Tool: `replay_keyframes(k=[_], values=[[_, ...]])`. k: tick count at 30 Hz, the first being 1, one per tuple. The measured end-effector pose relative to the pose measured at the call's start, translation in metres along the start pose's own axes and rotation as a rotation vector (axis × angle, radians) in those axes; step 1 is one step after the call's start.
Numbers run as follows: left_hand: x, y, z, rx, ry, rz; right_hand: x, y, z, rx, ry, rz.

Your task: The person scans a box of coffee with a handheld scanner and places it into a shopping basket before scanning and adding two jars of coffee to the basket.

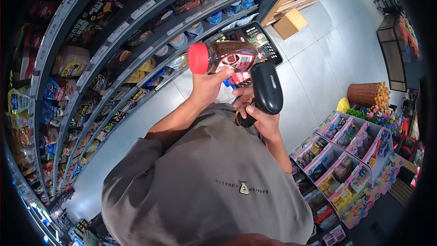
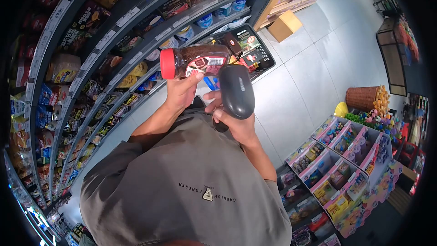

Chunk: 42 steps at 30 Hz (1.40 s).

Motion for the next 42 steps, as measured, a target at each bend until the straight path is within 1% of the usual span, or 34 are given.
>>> replay_keyframes(k=[1,3,4,5,6,7,8,9,10,11,13,15,18,20,22,25,27,28,31,33,35,36,38,41,42], values=[[0.001,-0.004,0.001,0.000,0.001,-0.002,0.000,-0.006,-0.002,0.051,0.062,0.076],[0.003,-0.010,0.000,-0.227,0.117,-0.055,0.000,-0.004,0.009,0.075,0.073,0.116],[-0.001,-0.007,-0.005,-0.388,0.082,-0.204,-0.001,-0.007,0.012,0.109,0.140,0.195],[-0.003,-0.007,-0.008,-0.389,0.083,-0.206,-0.001,-0.009,0.015,0.142,0.208,0.273],[-0.003,-0.006,-0.011,-0.572,-0.046,-0.394,0.000,-0.012,0.018,0.157,0.274,0.289],[-0.002,-0.006,-0.014,-0.752,-0.179,-0.578,0.003,-0.011,0.025,0.155,0.274,0.285],[-0.002,-0.005,-0.015,-0.935,-0.243,-0.638,0.006,-0.009,0.037,0.208,0.330,0.278],[-0.002,-0.010,-0.016,-0.937,-0.240,-0.630,0.009,-0.009,0.047,0.261,0.388,0.268],[0.000,-0.016,-0.017,-1.070,-0.319,-0.685,0.012,-0.011,0.054,0.278,0.416,0.211],[0.002,-0.023,-0.019,-1.201,-0.401,-0.738,0.015,-0.011,0.063,0.279,0.419,0.202],[0.004,-0.039,-0.025,-1.242,-0.434,-0.720,0.015,-0.015,0.074,0.429,0.441,0.268],[0.006,-0.057,-0.029,-1.296,-0.497,-0.702,0.020,-0.020,0.083,0.441,0.468,0.222],[0.008,-0.083,-0.036,-1.325,-0.482,-0.626,0.029,-0.023,0.106,0.454,0.507,0.140],[0.007,-0.098,-0.042,-1.351,-0.480,-0.589,0.033,-0.025,0.118,0.493,0.514,-0.025],[0.006,-0.112,-0.047,-1.366,-0.466,-0.469,0.036,-0.026,0.127,0.521,0.502,-0.046],[0.002,-0.130,-0.049,-1.431,-0.501,-0.489,0.037,-0.022,0.146,0.559,0.466,-0.058],[0.000,-0.134,-0.052,-1.443,-0.497,-0.446,0.035,-0.020,0.154,0.522,0.511,-0.116],[-0.001,-0.133,-0.053,-1.462,-0.500,-0.422,0.032,-0.018,0.156,0.559,0.512,-0.075],[-0.003,-0.140,-0.049,-1.510,-0.511,-0.359,0.029,-0.012,0.160,0.634,0.541,-0.126],[-0.006,-0.145,-0.045,-1.491,-0.511,-0.317,0.028,-0.003,0.164,0.664,0.547,-0.126],[-0.013,-0.148,-0.042,-1.502,-0.550,-0.310,0.022,-0.004,0.158,0.580,0.635,-0.227],[-0.014,-0.153,-0.039,-1.496,-0.523,-0.319,0.022,-0.001,0.157,0.592,0.638,-0.238],[-0.017,-0.163,-0.038,-1.461,-0.499,-0.314,0.017,0.006,0.160,0.614,0.690,-0.176],[-0.022,-0.181,-0.038,-1.368,-0.493,-0.265,0.013,-0.001,0.162,0.676,0.749,-0.188],[-0.022,-0.188,-0.041,-1.339,-0.476,-0.219,0.007,-0.011,0.159,0.792,0.805,-0.291]])
Point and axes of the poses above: each hand's wrist, its own x-axis away from the middle knuckle, its own z-axis out of the back of the hand, y = z × x, the point moved 1 cm from there along -x, towards the middle knuckle, and after that the axes turned 4 degrees about z, right-handed, at the moved point
